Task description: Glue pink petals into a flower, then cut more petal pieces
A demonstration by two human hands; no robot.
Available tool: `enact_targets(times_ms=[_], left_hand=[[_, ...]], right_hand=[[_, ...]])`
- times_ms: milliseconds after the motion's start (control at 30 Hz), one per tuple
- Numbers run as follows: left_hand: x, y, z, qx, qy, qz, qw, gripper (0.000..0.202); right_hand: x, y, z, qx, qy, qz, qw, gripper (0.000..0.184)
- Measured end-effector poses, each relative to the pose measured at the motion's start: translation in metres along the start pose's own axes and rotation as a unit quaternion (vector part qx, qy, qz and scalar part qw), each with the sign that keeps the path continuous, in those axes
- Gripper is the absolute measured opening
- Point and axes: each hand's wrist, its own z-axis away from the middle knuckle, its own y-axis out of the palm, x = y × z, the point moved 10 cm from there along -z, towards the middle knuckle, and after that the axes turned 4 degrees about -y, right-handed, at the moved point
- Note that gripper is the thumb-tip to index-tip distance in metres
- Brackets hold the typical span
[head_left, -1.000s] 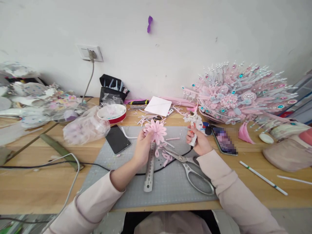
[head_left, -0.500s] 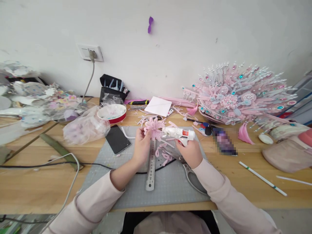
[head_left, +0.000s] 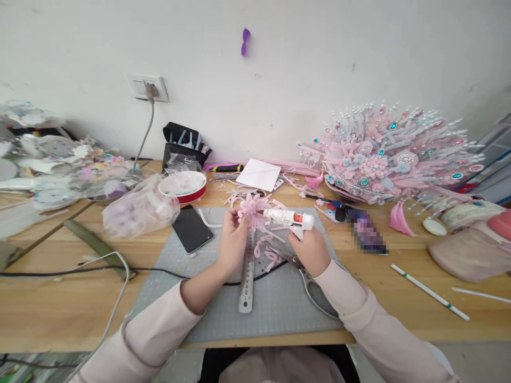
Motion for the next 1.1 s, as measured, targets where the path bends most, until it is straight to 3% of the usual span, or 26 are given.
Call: enact_targets(times_ms=[467, 833, 1100], left_hand=[[0.012, 0.002, -0.002, 0.013, -0.04, 0.039, 0.998, 0.02], [0.013, 0.006, -0.001, 0.028, -0.042, 0.045, 0.998, 0.021], [0.015, 0.008, -0.002, 0.036, -0.056, 0.058, 0.996, 0.024]], right_hand=[[-0.004, 0.002, 0.0, 0.003, 0.009, -0.042, 0.999, 0.029], [-0.004, 0.004, -0.002, 0.019, 0.015, -0.011, 1.0, 0.029], [-0.005, -0.001, -0.002, -0.006, 0.021, -0.062, 0.998, 0.027]])
